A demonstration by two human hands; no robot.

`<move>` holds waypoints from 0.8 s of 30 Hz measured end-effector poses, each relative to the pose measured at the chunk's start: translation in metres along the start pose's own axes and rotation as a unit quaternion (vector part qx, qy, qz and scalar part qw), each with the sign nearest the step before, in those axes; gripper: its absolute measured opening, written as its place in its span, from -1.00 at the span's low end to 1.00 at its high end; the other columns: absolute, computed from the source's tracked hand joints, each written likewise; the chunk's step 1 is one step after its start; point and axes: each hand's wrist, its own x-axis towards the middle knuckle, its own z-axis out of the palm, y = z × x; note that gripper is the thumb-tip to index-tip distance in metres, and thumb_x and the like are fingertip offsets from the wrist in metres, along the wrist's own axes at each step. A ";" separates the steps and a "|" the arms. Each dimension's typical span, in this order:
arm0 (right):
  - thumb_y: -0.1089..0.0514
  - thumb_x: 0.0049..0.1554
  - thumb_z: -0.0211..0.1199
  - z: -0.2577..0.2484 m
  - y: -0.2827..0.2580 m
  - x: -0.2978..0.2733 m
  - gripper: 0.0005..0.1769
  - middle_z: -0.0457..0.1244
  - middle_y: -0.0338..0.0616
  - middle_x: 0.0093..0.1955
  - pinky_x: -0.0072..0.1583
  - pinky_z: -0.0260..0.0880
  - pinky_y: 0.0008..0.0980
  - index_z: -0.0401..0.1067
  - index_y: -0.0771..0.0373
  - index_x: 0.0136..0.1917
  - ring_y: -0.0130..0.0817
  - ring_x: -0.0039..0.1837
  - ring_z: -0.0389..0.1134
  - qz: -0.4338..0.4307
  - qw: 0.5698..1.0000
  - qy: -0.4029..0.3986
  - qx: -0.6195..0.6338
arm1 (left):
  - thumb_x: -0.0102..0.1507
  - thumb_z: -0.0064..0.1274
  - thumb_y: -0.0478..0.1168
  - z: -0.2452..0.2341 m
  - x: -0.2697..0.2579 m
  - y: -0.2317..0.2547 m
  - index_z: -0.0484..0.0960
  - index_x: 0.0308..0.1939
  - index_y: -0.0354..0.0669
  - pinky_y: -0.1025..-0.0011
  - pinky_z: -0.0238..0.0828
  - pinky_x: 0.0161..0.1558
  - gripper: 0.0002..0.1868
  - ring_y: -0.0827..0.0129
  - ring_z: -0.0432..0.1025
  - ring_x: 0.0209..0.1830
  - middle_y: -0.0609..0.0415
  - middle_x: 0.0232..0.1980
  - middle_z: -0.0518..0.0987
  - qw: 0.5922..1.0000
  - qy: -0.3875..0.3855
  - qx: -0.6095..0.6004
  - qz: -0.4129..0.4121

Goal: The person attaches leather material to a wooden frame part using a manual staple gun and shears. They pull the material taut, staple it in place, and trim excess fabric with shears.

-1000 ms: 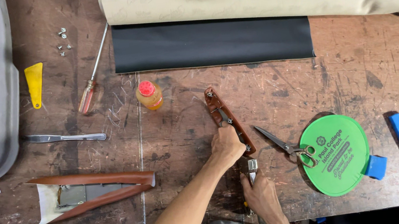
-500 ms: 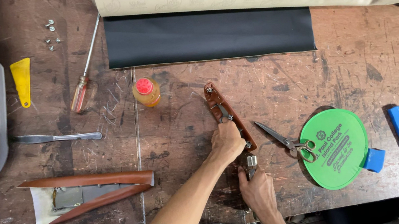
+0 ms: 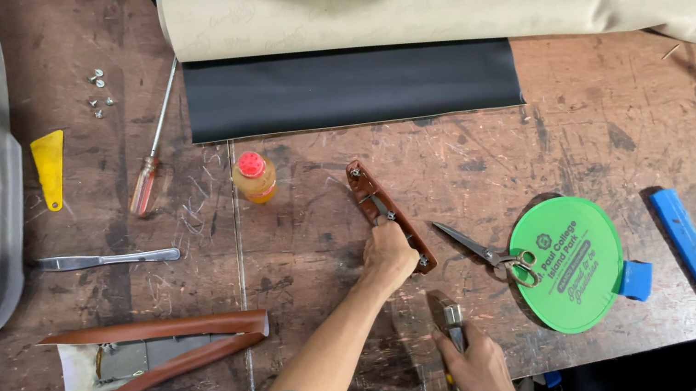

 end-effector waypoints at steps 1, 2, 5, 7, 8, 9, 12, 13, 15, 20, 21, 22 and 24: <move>-0.10 0.11 0.33 -0.002 0.009 -0.002 -0.51 0.39 0.31 -0.27 0.01 0.46 0.01 0.48 0.38 0.06 0.17 -0.10 0.50 0.021 1.000 -0.005 -0.006 | 0.14 0.23 -0.36 0.004 0.002 -0.003 0.30 0.19 -0.54 0.16 0.58 0.05 -0.38 -0.14 0.57 0.03 -0.38 -0.02 0.60 1.000 0.004 -0.004 0.000; -0.06 0.09 0.32 -0.002 0.017 -0.002 -0.52 0.39 0.30 -0.20 0.03 0.45 0.01 0.47 0.39 0.08 0.17 -0.06 0.49 0.002 1.000 0.029 0.003 | 0.15 0.20 -0.39 0.008 0.005 -0.007 0.27 0.22 -0.58 0.15 0.58 0.04 -0.37 -0.15 0.56 0.03 -0.41 -0.02 0.60 1.000 0.011 0.002 0.008; 0.02 0.04 0.34 0.007 0.035 0.006 -0.43 0.36 0.31 0.00 0.09 0.42 0.00 0.39 0.43 0.21 0.19 0.07 0.42 -0.049 0.991 0.124 -0.006 | 0.19 0.15 -0.42 0.014 0.008 -0.017 0.25 0.26 -0.62 0.11 0.59 -0.02 -0.37 -0.17 0.56 0.01 -0.45 -0.04 0.60 0.998 0.031 0.031 0.039; 0.02 0.00 0.40 0.014 0.043 0.014 -0.23 0.27 0.33 0.11 0.15 0.40 0.00 0.28 0.47 0.35 0.21 0.17 0.33 -0.071 0.981 0.170 -0.064 | 0.17 0.19 -0.40 0.015 0.000 -0.018 0.32 0.23 -0.56 0.09 0.60 -0.09 -0.40 -0.14 0.57 -0.03 -0.39 -0.07 0.60 0.995 0.039 0.066 0.061; 0.01 0.01 0.39 0.017 0.045 0.017 -0.20 0.25 0.30 0.14 0.16 0.40 0.00 0.24 0.44 0.40 0.18 0.19 0.32 -0.057 0.985 0.149 -0.061 | 0.18 0.16 -0.41 0.017 -0.006 -0.015 0.30 0.28 -0.48 0.10 0.61 -0.13 -0.38 -0.08 0.58 -0.10 -0.34 -0.08 0.61 0.994 0.022 0.092 0.053; 0.01 0.02 0.39 0.019 0.045 0.020 -0.17 0.23 0.28 0.17 0.16 0.40 -0.01 0.19 0.41 0.44 0.15 0.21 0.31 -0.044 0.989 0.128 -0.057 | 0.19 0.14 -0.41 0.019 -0.015 -0.012 0.27 0.33 -0.41 0.11 0.61 -0.18 -0.35 -0.02 0.58 -0.16 -0.30 -0.09 0.63 0.992 0.005 0.117 0.046; -0.01 -0.01 0.42 0.015 0.041 0.017 -0.20 0.22 0.22 0.21 0.20 0.36 0.01 0.23 0.33 0.40 0.16 0.24 0.29 -0.068 0.987 0.130 -0.071 | 0.30 -0.03 -0.48 0.026 -0.039 -0.003 0.26 0.44 -0.24 0.19 0.65 -0.36 -0.40 0.05 0.60 -0.27 -0.31 0.08 0.50 0.980 0.040 0.173 0.086; -0.01 -0.03 0.44 0.013 0.039 0.012 -0.23 0.23 0.20 0.21 0.22 0.34 0.02 0.27 0.31 0.36 0.18 0.25 0.28 -0.086 0.983 0.142 -0.079 | 0.36 -0.09 -0.51 0.029 -0.045 -0.002 0.26 0.47 -0.19 0.23 0.67 -0.43 -0.42 0.06 0.60 -0.29 -0.34 0.18 0.42 0.974 0.066 0.189 0.110; 0.02 -0.01 0.43 0.007 0.033 0.009 -0.27 0.23 0.20 0.20 0.22 0.31 0.05 0.31 0.27 0.37 0.18 0.26 0.26 -0.070 0.984 0.145 -0.073 | 0.18 0.14 -0.41 0.028 -0.048 -0.003 0.37 0.36 -0.15 0.12 0.59 -0.23 -0.36 -0.05 0.48 -0.02 -0.34 0.27 0.34 0.925 0.128 0.277 0.225; 0.08 0.01 0.38 -0.002 0.033 0.023 -0.39 0.30 0.15 0.12 0.20 0.38 -0.05 0.38 0.28 0.30 0.08 0.16 0.36 -0.145 0.974 0.168 0.047 | 0.08 0.39 -0.21 0.024 -0.046 -0.006 0.49 0.18 -0.16 -0.01 0.46 0.08 -0.38 -0.17 0.26 0.28 -0.25 0.37 0.28 0.905 0.066 0.308 0.285; 0.10 0.01 0.36 -0.002 0.034 0.028 -0.41 0.31 0.12 0.13 0.19 0.40 -0.09 0.39 0.29 0.29 0.02 0.13 0.40 -0.156 0.971 0.158 0.086 | 0.06 0.40 -0.22 0.023 -0.045 -0.007 0.50 0.21 -0.15 0.03 0.47 0.11 -0.34 -0.16 0.27 0.28 -0.20 0.36 0.31 0.910 0.042 0.310 0.273; 0.12 0.01 0.34 -0.002 0.036 0.032 -0.43 0.33 0.10 0.13 0.17 0.43 -0.13 0.40 0.29 0.28 -0.05 0.11 0.44 -0.165 0.968 0.146 0.124 | 0.04 0.42 -0.22 0.022 -0.047 -0.007 0.50 0.23 -0.13 0.07 0.48 0.14 -0.30 -0.16 0.28 0.29 -0.15 0.35 0.33 0.914 0.017 0.312 0.260; 0.05 0.07 0.32 -0.007 0.034 0.042 -0.45 0.40 0.01 0.14 0.19 0.49 -0.16 0.42 0.24 0.30 -0.14 0.15 0.49 -0.117 0.964 0.099 0.215 | 0.03 0.45 -0.24 0.016 -0.055 -0.007 0.49 0.23 -0.22 0.06 0.38 0.17 -0.28 -0.04 0.32 0.26 -0.13 0.35 0.34 0.951 0.010 0.155 0.267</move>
